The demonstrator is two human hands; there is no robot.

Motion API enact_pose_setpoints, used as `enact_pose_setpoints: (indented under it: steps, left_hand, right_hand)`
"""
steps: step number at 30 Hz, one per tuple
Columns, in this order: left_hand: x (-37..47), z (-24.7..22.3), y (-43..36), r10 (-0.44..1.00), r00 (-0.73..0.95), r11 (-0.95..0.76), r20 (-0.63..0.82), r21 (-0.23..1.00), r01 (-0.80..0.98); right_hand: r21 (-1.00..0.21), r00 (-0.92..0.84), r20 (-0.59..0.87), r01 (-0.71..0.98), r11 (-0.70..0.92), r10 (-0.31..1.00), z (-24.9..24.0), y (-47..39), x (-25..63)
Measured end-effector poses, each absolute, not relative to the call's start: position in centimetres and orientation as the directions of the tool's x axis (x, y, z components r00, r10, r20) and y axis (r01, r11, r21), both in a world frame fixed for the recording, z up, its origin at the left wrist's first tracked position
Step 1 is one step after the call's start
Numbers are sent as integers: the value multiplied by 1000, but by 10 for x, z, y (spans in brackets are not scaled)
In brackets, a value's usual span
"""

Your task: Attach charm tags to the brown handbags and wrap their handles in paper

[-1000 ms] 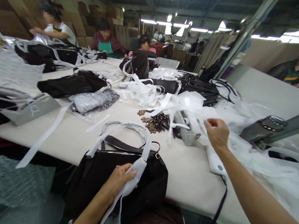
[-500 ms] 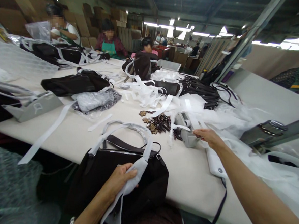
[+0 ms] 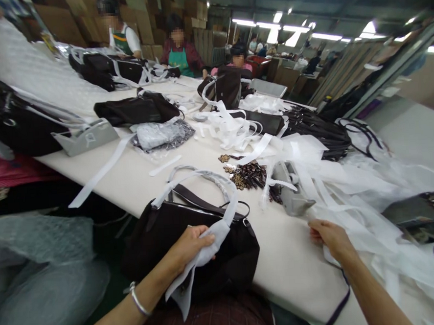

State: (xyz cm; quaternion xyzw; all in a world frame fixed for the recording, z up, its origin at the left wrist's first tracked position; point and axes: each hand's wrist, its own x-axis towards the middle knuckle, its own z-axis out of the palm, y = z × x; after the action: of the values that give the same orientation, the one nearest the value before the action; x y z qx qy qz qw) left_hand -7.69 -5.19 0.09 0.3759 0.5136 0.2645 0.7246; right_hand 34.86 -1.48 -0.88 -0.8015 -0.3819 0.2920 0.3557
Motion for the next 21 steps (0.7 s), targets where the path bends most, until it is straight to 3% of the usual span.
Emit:
enact_pose_setpoints:
  steps: [3,6,8,10,15,21]
  left_hand:
    - [-76,0,-54,784,328,551,-527,834,23]
    - [-75,-2,-56,812,312,495,-493,865,78]
    - [-76,-2,-56,835,298,444,-463,886,133]
    - [-76,-2,-56,865,279,375,-417,907,192]
    - [-78,-3,-55,900,241,290,-364,911,293]
    - [-78,-4,-55,916,240,237,-321,917,322]
  right_hand:
    - [-788,467,-199,446,-423,862,14,-29,302]
    - [-878,155,-161,429,-214,975,48,-45,215]
    - [-927,-81,-188,344,-150,979,60,-53,155]
    - [-947,-206,-175,303,-108,963,60,-57,110]
    - [-869,-149,-127,493,-38,981,41,-52,79]
    - [-724,-108,-180,688,-57,978,38,-45,81]
